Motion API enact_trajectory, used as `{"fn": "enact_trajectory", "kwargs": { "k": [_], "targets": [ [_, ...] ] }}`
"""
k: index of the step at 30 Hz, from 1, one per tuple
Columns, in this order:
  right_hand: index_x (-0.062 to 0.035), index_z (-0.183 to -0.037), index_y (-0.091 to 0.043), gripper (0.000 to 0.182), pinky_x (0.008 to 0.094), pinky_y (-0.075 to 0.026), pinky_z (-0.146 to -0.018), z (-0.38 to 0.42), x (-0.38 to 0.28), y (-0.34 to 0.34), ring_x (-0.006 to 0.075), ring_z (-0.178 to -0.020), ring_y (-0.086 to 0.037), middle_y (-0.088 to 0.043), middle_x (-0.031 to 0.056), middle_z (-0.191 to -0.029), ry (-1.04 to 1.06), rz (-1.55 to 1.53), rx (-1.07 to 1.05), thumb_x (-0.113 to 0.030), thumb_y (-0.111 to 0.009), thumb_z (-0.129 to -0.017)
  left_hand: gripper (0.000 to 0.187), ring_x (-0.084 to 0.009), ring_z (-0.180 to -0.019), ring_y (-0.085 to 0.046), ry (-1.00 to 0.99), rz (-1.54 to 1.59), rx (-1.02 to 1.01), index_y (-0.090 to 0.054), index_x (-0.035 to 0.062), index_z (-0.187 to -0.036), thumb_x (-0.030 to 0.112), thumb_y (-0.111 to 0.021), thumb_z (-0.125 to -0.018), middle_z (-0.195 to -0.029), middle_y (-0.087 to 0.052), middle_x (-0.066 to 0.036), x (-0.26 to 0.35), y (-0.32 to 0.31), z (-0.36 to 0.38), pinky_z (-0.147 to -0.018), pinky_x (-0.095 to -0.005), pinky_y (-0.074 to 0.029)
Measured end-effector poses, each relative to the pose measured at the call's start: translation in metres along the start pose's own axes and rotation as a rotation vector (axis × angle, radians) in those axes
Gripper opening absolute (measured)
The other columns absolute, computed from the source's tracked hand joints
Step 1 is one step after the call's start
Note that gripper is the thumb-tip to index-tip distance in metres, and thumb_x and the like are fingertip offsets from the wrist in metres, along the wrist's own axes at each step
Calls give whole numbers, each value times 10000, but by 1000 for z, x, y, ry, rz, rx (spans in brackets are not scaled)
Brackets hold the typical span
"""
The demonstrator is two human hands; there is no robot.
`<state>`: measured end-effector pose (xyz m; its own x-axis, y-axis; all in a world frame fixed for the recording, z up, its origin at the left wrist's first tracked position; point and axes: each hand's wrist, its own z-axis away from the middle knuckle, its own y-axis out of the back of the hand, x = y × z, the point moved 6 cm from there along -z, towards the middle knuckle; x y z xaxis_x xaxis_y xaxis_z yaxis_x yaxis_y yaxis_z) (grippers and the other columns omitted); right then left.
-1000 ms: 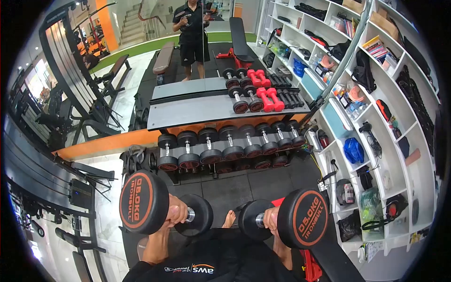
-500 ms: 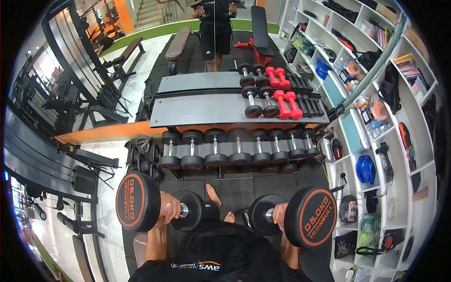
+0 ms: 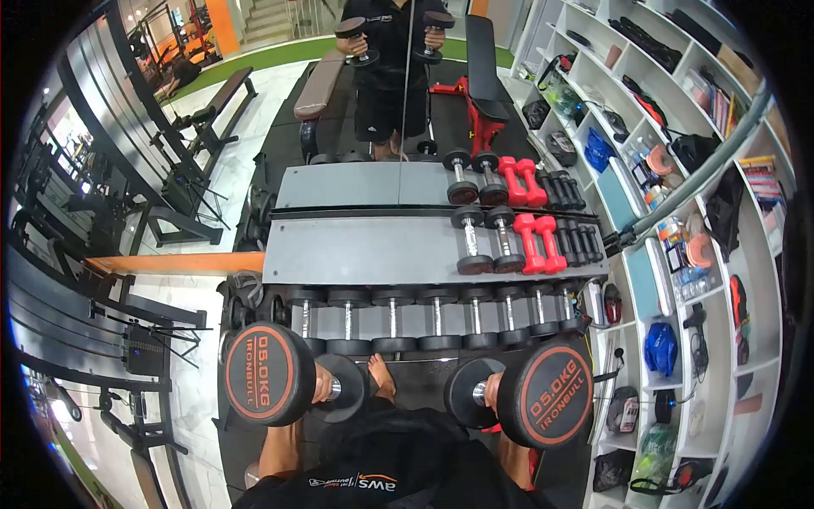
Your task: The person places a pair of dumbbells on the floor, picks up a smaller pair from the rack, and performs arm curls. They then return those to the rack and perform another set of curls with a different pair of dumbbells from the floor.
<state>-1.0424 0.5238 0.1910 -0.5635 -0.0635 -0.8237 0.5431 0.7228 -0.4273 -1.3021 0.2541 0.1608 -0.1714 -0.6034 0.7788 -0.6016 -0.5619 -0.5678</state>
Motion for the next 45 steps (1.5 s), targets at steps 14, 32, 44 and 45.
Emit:
{"fn": "enact_trajectory", "kwargs": {
  "k": [14, 32, 44, 45],
  "targets": [
    [-103, -742, -441, 250, 266, -373, -449, -105, 54, -9, 117, -422, -394, -391, -10, -518, -52, 55, 32, -147, -507, -980, 141, -136, -455, -503, 200, -52, 125, -538, 76, -763, 67, -607, -886, -590, -529, -33, -74, 55, -90, -436, -287, -444],
    [-104, -745, -459, 255, 260, -363, -454, -226, 183, 31, 116, -428, -391, -386, -13, -518, -359, -33, -215, -173, -516, -984, 73, -129, -494, -517, 369, -222, 477, -579, 76, -839, 67, -614, -903, -662, -566, -27, -176, 114, -92, -449, -281, -434],
    [-110, -702, -463, 310, 255, -349, -454, -258, 343, -2, 111, -428, -388, -367, -15, -502, -878, 1, -345, -206, -518, -992, 29, -124, -519, -526, 387, -234, 645, -607, 75, -889, 68, -618, -914, -709, -590, -24, -218, 173, -79, -458, -277, -428],
    [-115, -650, -451, 366, 256, -344, -450, -257, 352, -1, 109, -427, -391, -362, -11, -496, -979, 9, -243, -228, -526, -990, 25, -124, -522, -526, 382, -231, 666, -609, 75, -893, 68, -619, -915, -713, -592, -23, -226, 180, -73, -458, -277, -427]
  ]
}}
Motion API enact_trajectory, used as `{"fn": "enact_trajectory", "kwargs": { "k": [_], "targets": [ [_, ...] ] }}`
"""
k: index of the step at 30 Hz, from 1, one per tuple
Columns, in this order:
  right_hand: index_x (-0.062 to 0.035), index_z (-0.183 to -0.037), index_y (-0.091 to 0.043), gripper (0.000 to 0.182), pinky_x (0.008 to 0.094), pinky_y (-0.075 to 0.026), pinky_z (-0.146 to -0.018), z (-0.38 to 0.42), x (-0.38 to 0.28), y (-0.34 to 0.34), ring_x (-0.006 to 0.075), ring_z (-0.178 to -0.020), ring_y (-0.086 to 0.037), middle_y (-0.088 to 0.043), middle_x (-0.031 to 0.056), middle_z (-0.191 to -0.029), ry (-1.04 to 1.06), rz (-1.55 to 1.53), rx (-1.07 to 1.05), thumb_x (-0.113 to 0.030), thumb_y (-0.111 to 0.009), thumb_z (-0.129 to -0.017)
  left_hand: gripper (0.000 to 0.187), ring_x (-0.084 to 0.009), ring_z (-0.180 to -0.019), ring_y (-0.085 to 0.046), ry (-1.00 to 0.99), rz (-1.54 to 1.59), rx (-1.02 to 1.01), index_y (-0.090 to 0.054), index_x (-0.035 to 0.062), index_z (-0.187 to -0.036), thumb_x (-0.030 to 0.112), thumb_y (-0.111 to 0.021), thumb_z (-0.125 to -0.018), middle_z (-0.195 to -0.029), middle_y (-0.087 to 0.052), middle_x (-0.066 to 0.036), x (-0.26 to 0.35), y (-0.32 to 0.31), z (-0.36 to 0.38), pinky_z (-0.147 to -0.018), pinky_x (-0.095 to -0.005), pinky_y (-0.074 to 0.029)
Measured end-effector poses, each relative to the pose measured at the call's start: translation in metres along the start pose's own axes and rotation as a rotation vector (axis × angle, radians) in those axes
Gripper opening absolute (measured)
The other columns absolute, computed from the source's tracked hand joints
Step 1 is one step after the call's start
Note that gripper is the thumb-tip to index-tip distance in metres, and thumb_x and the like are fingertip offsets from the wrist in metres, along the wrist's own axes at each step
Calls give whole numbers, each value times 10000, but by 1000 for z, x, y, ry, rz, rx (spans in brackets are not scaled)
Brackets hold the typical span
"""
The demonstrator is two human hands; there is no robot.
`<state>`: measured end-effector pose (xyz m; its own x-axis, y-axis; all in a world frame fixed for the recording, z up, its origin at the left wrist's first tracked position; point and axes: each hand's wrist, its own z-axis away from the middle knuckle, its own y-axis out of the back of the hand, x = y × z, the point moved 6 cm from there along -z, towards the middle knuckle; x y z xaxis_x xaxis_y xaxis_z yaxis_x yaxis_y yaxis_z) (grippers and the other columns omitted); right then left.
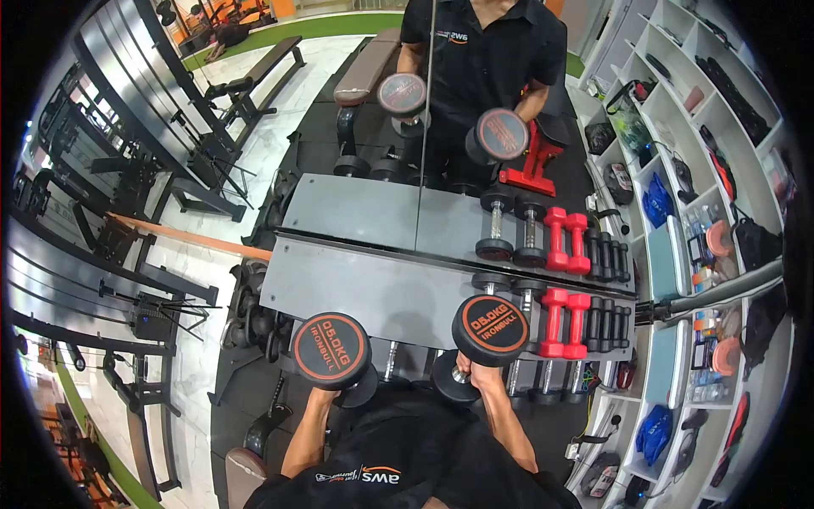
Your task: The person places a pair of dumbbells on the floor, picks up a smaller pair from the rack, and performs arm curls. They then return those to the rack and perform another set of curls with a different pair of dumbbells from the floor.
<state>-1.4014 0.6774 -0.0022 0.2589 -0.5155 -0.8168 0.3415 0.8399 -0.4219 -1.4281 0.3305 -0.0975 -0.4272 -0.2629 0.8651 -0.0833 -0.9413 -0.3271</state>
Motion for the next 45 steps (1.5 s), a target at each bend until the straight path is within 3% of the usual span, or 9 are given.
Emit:
{"fn": "enact_trajectory", "kwargs": {
  "k": [3, 8, 12, 29, 30, 33, 36, 40, 45],
  "targets": [
    [-115, -637, -443, 390, 252, -342, -447, -15, 12, 1, 110, -422, -392, -366, -12, -495, -50, 73, 21, -256, -535, -989, 85, -118, -541, -533, 38, -36, -4, -665, 74, -993, 44, -621, -926, -794, -634, -13, -16, 11, -8, -455, -275, -420],
    [-100, -624, -460, 347, 275, -360, -400, -48, 30, 8, 106, -388, -388, -378, -18, -491, -171, 41, 155, -150, -647, -911, 206, -106, -480, -456, 142, -76, -37, -535, 80, -729, 19, -521, -926, -564, -482, -12, 23, -33, -23, -475, -267, -409],
    [-81, -711, -485, 273, 278, -340, -375, -70, 28, 4, 107, -361, -382, -389, -17, -490, -206, 81, 138, -137, -706, -860, 220, -109, -476, -464, 103, -103, -53, -546, 78, -721, 21, -508, -930, -561, -487, -14, 16, -30, -30, -474, -265, -411],
    [-80, -667, -474, 276, 299, -335, -357, -144, 63, 17, 116, -366, -393, -407, -1, -487, -361, 76, 181, -112, -670, -859, 157, -126, -482, -484, 270, -103, 121, -546, 56, -727, -26, -554, -860, -583, -512, -33, 7, -35, -42, -452, -283, -412],
    [-71, -667, -483, 266, 299, -335, -355, -148, 66, 18, 116, -367, -397, -414, 1, -490, -365, 70, 189, -104, -665, -859, 291, -131, -456, -445, 291, -177, 169, -509, 80, -656, 88, -515, -947, -526, -462, -27, 19, -46, -39, -466, -283, -371],
    [-60, -669, -493, 249, 299, -338, -352, -155, 75, 22, 118, -371, -402, -417, 3, -493, -391, 69, 205, -96, -656, -854, 293, -129, -448, -438, 318, -206, 174, -512, 82, -659, 91, -509, -953, -524, -463, -28, 18, -45, -38, -458, -285, -368],
    [-72, -654, -470, 273, 303, -340, -350, -163, 78, 24, 122, -368, -397, -409, 4, -494, -425, 61, 201, -106, -659, -849, 130, -125, -488, -500, 279, -178, 200, -567, 43, -749, -60, -563, -829, -588, -521, -34, 17, -40, -41, -446, -282, -412],
    [-81, -632, -455, 295, 311, -344, -347, -171, 87, 27, 130, -365, -400, -406, 10, -493, -421, 76, 211, -106, -653, -848, 303, -125, -439, -428, 350, -177, 246, -505, 93, -638, 112, -542, -938, -515, -457, -23, 10, -37, -44, -454, -284, -369],
    [-74, -626, -459, 293, 318, -340, -335, -186, 96, 32, 137, -354, -399, -413, 16, -491, -415, 70, 248, -106, -649, -846, 160, -125, -471, -485, 322, -116, 184, -549, 64, -728, 29, -566, -882, -565, -509, -30, 0, -28, -53, -436, -277, -389]
  ]
}}
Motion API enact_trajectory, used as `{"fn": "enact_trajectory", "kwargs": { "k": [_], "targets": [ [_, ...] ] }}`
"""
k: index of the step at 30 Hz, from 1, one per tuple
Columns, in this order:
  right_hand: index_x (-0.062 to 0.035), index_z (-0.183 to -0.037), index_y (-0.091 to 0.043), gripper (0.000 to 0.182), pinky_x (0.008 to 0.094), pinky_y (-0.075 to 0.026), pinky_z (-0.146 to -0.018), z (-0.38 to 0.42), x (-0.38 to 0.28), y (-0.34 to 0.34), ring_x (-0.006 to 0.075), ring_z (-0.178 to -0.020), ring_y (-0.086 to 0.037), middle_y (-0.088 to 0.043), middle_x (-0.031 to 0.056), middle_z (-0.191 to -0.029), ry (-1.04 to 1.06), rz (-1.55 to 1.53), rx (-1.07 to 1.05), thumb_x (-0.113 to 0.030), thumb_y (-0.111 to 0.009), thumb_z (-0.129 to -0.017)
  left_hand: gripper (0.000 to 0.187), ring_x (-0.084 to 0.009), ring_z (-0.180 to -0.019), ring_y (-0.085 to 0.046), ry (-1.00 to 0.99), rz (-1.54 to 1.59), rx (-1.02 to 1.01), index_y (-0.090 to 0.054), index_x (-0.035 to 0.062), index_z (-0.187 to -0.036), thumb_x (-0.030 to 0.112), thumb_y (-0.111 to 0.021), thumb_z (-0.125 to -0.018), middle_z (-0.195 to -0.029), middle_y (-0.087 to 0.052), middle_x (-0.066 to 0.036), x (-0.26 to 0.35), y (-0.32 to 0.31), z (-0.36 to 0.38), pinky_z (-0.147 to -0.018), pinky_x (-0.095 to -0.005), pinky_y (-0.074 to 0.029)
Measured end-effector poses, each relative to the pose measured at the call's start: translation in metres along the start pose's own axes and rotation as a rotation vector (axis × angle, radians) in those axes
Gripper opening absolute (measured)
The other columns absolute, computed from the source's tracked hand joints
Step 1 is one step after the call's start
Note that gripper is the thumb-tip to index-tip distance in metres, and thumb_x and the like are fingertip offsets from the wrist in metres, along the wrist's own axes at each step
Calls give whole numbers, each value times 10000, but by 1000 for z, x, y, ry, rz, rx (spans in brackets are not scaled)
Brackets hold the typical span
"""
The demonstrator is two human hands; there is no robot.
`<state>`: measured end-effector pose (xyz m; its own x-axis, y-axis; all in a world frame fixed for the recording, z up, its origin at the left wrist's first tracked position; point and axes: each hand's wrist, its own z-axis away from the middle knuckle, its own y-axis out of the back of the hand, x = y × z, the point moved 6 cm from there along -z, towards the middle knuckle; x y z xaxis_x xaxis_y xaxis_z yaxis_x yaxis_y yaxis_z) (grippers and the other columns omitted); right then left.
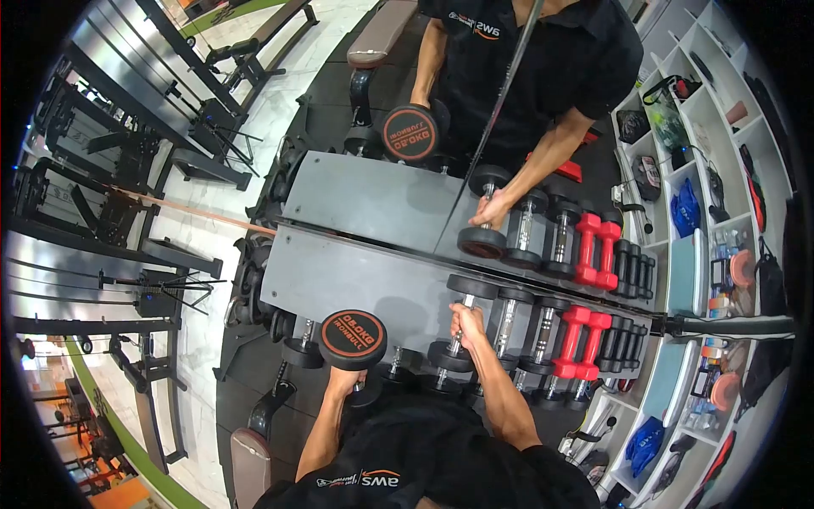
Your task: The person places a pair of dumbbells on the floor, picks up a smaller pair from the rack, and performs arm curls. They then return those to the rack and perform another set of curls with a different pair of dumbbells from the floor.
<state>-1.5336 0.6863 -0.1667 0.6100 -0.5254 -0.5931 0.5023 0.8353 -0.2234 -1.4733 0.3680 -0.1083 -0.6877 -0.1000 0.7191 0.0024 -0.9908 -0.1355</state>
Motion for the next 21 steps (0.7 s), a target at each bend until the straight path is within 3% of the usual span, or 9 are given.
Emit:
{"fn": "enact_trajectory", "kwargs": {
  "k": [5, 8, 12, 13, 21],
  "targets": [
    [-73, -619, -472, 282, 323, -333, -331, -16, 6, 4, 139, -349, -394, -403, 14, -477, -19, 41, 21, -99, -648, -839, 122, -116, -482, -479, 44, -60, 14, -554, 67, -767, 18, -558, -879, -583, -505, -21, 7, -9, -2, -441, -270, -380],
    [-77, -608, -473, 284, 323, -331, -331, -19, 4, 6, 138, -347, -392, -398, 11, -471, -39, 20, 51, -93, -644, -834, 221, -123, -454, -450, 32, -65, 51, -535, 83, -682, 74, -560, -902, -544, -482, -16, 20, -19, -1, -440, -280, -376],
    [-81, -597, -470, 285, 324, -326, -331, -20, 4, 6, 138, -345, -388, -402, 9, -475, -50, 29, 69, -95, -641, -825, 200, -130, -427, -449, 51, -124, 46, -539, 77, -686, 59, -563, -884, -511, -459, -18, 24, -26, -6, -421, -286, -395],
    [-79, -597, -469, 286, 324, -326, -331, -22, 5, 7, 139, -345, -389, -403, 9, -475, -54, 30, 81, -98, -643, -823, 141, -107, -474, -462, 49, -70, 0, -541, 74, -769, 66, -582, -904, -582, -491, -17, 17, -24, -13, -421, -268, -357],
    [-85, -597, -465, 282, 329, -323, -320, -19, 1, 5, 134, -340, -380, -410, 7, -477, 9, 94, 204, -86, -641, -818, 238, -138, -366, -414, 143, -35, -138, -475, 66, -658, 83, -621, -845, -496, -439, -35, 39, -69, -52, -372, -297, -359]
  ]
}}
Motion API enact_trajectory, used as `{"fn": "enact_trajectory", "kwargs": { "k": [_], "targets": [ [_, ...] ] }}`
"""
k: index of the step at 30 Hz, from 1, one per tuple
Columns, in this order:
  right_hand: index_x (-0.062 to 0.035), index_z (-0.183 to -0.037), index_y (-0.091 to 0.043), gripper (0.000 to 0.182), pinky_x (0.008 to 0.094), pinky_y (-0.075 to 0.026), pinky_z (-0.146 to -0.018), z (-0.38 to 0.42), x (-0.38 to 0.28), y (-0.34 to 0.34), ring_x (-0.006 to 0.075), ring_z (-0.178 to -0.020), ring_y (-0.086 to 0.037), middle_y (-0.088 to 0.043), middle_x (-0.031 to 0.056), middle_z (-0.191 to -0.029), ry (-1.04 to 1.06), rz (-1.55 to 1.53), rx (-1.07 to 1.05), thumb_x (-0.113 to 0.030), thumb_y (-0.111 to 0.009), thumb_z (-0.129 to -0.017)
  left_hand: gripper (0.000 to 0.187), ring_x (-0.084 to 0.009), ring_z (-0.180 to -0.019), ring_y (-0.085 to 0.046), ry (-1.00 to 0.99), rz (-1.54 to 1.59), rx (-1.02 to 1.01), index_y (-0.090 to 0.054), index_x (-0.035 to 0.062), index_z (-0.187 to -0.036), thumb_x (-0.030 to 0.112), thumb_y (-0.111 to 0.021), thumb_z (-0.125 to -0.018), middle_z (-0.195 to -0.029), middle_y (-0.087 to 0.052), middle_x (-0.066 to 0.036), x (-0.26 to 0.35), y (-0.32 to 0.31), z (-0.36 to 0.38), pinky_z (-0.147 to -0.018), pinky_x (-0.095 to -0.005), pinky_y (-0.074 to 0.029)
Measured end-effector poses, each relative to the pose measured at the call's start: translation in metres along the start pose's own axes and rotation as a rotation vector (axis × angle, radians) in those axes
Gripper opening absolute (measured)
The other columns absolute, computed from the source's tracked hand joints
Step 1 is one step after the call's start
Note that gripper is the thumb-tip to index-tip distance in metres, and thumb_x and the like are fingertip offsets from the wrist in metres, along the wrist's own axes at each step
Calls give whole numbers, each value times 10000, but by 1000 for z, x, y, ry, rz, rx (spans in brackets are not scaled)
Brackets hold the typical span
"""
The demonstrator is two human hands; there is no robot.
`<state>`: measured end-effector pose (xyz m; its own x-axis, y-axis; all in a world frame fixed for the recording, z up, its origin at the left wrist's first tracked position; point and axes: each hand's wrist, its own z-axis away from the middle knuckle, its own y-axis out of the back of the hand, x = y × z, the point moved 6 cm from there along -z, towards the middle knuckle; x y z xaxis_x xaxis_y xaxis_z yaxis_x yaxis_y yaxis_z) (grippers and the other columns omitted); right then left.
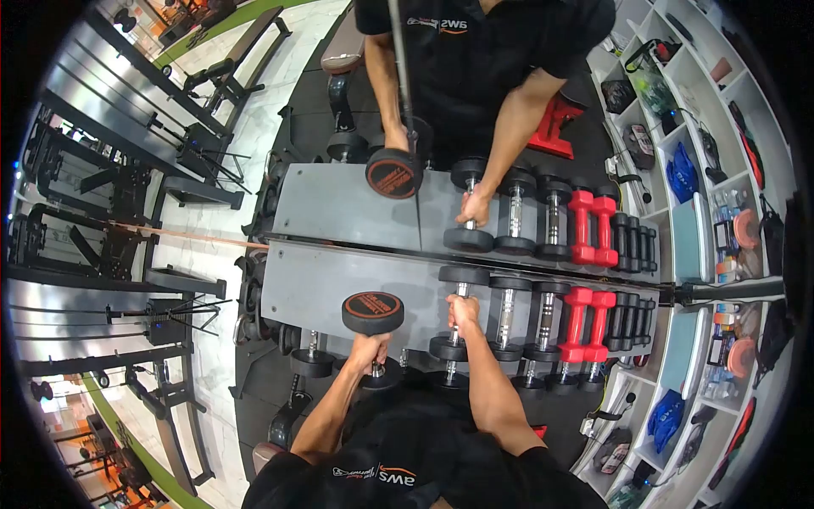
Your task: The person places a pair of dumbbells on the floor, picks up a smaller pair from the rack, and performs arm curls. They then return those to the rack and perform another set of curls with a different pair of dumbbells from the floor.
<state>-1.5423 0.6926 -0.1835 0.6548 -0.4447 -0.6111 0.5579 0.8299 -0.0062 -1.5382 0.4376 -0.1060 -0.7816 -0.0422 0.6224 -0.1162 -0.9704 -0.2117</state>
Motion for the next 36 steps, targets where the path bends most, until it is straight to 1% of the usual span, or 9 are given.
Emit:
{"fn": "enact_trajectory", "kwargs": {
  "k": [3, 6, 9, 10, 13, 14, 20, 28, 36],
  "targets": [
    [-81, -594, -467, 281, 332, -327, -311, -1, 2, 1, 139, -330, -386, -422, 10, -478, 2, -5, 18, -72, -639, -816, 210, -138, -350, -411, -8, 3, -60, -482, 61, -681, 82, -609, -847, -476, -422, -33, 8, -15, -22, -356, -315, -357],
    [-80, -583, -467, 287, 336, -329, -314, -4, 4, 0, 144, -328, -391, -425, 15, -479, 23, -18, 46, -74, -642, -811, 216, -142, -346, -410, 20, 0, -79, -474, 60, -677, 90, -602, -848, -477, -421, -37, 17, -31, -40, -346, -326, -356],
    [-75, -576, -466, 294, 344, -337, -322, -6, 6, 3, 153, -336, -404, -433, 21, -481, 15, 0, 63, -82, -643, -810, 239, -148, -344, -407, 62, -13, -82, -457, 62, -649, 92, -597, -841, -475, -416, -40, 14, -37, -66, -345, -324, -357],
    [-72, -575, -465, 296, 347, -341, -325, -7, 6, 3, 156, -339, -410, -436, 24, -481, 10, 9, 65, -84, -644, -810, 275, -152, -342, -405, 59, 8, -93, -437, 67, -616, 101, -599, -835, -471, -409, -41, 15, -42, -73, -343, -327, -354],
    [-62, -576, -467, 296, 354, -348, -331, -5, 4, 4, 163, -346, -418, -452, 35, -485, 3, 50, 83, -89, -643, -813, 292, -159, -339, -403, 100, 12, -102, -436, 67, -602, 117, -607, -833, -470, -404, -44, 12, -48, -95, -342, -331, -352],
    [-61, -578, -470, 293, 353, -348, -331, -3, 3, 2, 163, -346, -419, -455, 38, -485, 2, 52, 89, -89, -642, -813, 280, -165, -341, -404, 72, 7, -127, -450, 65, -610, 126, -612, -830, -469, -402, -46, 11, -49, -102, -340, -335, -350],
    [-51, -582, -490, 279, 345, -350, -325, -2, 2, 5, 167, -345, -428, -468, 47, -487, -1, 95, 132, -89, -638, -815, 257, -158, -346, -390, 136, -58, -107, -471, 63, -624, 124, -612, -830, -480, -417, -44, 8, -59, -125, -339, -335, -343],
    [-46, -580, -497, 269, 348, -354, -322, -6, 3, 4, 173, -339, -436, -482, 53, -490, -2, 78, 144, -85, -637, -807, 226, -152, -339, -385, 106, -116, -12, -500, 50, -644, 108, -630, -819, -485, -423, -37, 2, -63, -128, -320, -341, -342],
    [-39, -585, -495, 264, 352, -366, -328, -5, 3, 6, 169, -349, -440, -481, 52, -495, -30, 136, 174, -100, -640, -797, 272, -158, -333, -414, 75, -148, 43, -502, 38, -584, 103, -638, -810, -472, -451, -52, -4, -59, -131, -313, -338, -358]
  ]
}}
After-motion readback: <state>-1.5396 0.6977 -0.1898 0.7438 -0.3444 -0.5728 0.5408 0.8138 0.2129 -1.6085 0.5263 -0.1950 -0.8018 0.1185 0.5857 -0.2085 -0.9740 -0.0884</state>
